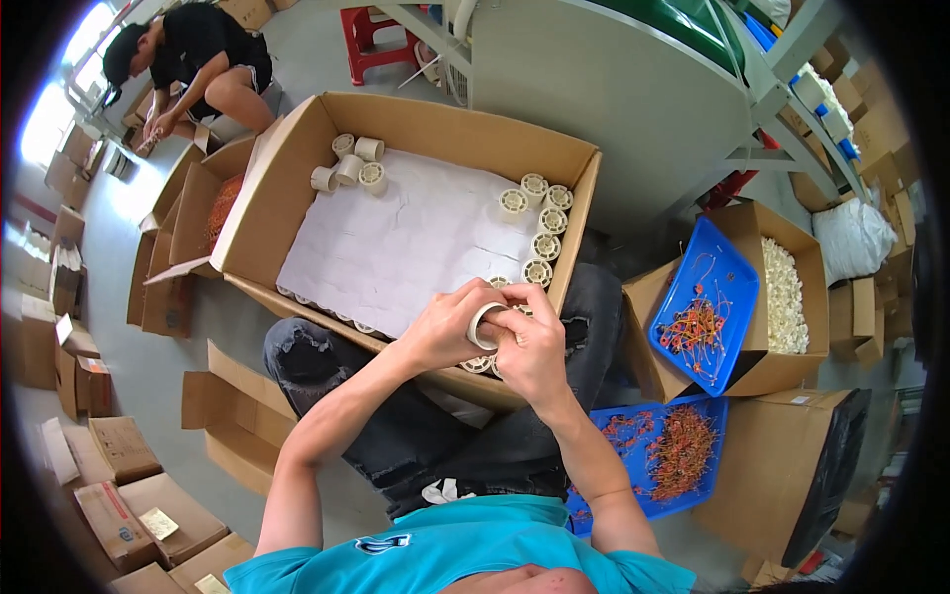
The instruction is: The person assembles components by picking plastic housings from a box, inserting wired parts from a tray into the housings, and pressing the parts together by hand.
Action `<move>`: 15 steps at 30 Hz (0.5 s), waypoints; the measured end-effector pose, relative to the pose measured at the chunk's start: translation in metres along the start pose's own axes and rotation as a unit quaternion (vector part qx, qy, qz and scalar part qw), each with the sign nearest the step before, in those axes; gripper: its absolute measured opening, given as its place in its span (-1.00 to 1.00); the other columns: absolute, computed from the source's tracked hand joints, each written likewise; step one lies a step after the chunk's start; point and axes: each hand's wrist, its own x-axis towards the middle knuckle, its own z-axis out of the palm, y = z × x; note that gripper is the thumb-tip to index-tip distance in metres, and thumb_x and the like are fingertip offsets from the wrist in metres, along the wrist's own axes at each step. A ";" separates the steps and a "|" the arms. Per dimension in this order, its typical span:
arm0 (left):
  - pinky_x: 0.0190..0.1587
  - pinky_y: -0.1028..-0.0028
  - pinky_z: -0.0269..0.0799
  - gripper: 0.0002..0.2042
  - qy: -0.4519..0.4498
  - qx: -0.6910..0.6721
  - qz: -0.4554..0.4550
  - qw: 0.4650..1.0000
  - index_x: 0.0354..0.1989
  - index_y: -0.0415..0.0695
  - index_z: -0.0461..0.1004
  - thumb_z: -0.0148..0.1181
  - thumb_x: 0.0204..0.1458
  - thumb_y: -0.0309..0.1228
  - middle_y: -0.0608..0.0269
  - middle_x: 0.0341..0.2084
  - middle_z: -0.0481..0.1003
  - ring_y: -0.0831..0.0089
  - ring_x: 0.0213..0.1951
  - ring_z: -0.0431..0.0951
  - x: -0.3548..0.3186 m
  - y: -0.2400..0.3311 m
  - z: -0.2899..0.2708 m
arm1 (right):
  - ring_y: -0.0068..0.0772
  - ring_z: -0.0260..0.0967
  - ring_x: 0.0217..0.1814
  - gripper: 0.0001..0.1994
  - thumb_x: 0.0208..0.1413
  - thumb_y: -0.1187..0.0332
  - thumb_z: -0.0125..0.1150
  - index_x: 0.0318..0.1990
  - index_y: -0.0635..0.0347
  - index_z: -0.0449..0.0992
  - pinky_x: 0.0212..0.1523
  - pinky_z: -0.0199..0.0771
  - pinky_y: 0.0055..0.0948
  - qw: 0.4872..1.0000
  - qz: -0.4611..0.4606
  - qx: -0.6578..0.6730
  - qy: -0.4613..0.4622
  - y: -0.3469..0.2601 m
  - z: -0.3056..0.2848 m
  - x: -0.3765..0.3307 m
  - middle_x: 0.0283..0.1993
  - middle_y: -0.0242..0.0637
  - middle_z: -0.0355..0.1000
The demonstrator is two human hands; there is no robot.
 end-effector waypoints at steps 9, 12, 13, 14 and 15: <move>-0.33 0.21 0.55 -0.51 -0.057 0.042 -0.007 0.997 -0.09 -0.16 0.36 0.43 -0.24 -0.48 0.14 -0.28 0.49 0.04 -0.30 0.59 0.039 0.008 0.007 | -0.20 0.47 -0.14 -0.83 -0.18 0.62 0.35 -0.34 0.31 0.63 -0.13 0.50 -0.32 0.998 -0.016 0.039 0.041 0.024 -0.026 0.012 -0.11 -0.17 0.45; -0.23 0.14 0.51 -0.35 -0.109 0.042 -0.041 0.992 -0.01 -0.14 0.30 0.53 -0.33 -0.38 0.06 -0.23 0.46 -0.01 -0.24 0.56 0.095 0.004 0.000 | -0.28 0.46 -0.02 -0.72 -0.08 0.62 0.33 -0.13 0.36 0.60 -0.03 0.47 -0.39 0.990 0.016 0.059 0.129 0.021 -0.065 0.023 0.05 -0.11 0.45; -0.13 0.16 0.48 -0.35 -0.081 0.104 0.006 0.991 -0.03 -0.14 0.31 0.56 -0.34 -0.37 0.04 -0.16 0.45 0.00 -0.15 0.53 0.127 -0.002 -0.007 | -0.26 0.46 -0.02 -0.68 -0.06 0.63 0.32 -0.07 0.36 0.58 -0.05 0.48 -0.42 0.981 0.014 0.074 0.181 0.032 -0.078 0.021 0.05 -0.11 0.44; -0.03 0.18 0.44 -0.34 -0.054 0.158 0.051 0.985 -0.05 -0.14 0.31 0.60 -0.35 -0.35 0.03 -0.08 0.44 0.02 -0.06 0.49 0.167 -0.010 -0.014 | -0.29 0.44 -0.01 -0.68 -0.02 0.63 0.29 -0.04 0.36 0.58 -0.07 0.50 -0.46 0.966 0.034 0.090 0.241 0.037 -0.093 0.018 0.06 -0.11 0.43; 0.06 0.15 0.36 -0.31 -0.010 0.195 0.106 0.975 0.01 -0.15 0.30 0.59 -0.31 -0.30 0.01 -0.09 0.40 0.03 -0.01 0.42 0.213 -0.009 -0.027 | -0.32 0.43 -0.01 -0.68 0.03 0.63 0.27 -0.01 0.33 0.57 -0.09 0.51 -0.48 0.953 0.061 0.104 0.278 0.046 -0.110 0.012 0.05 -0.11 0.43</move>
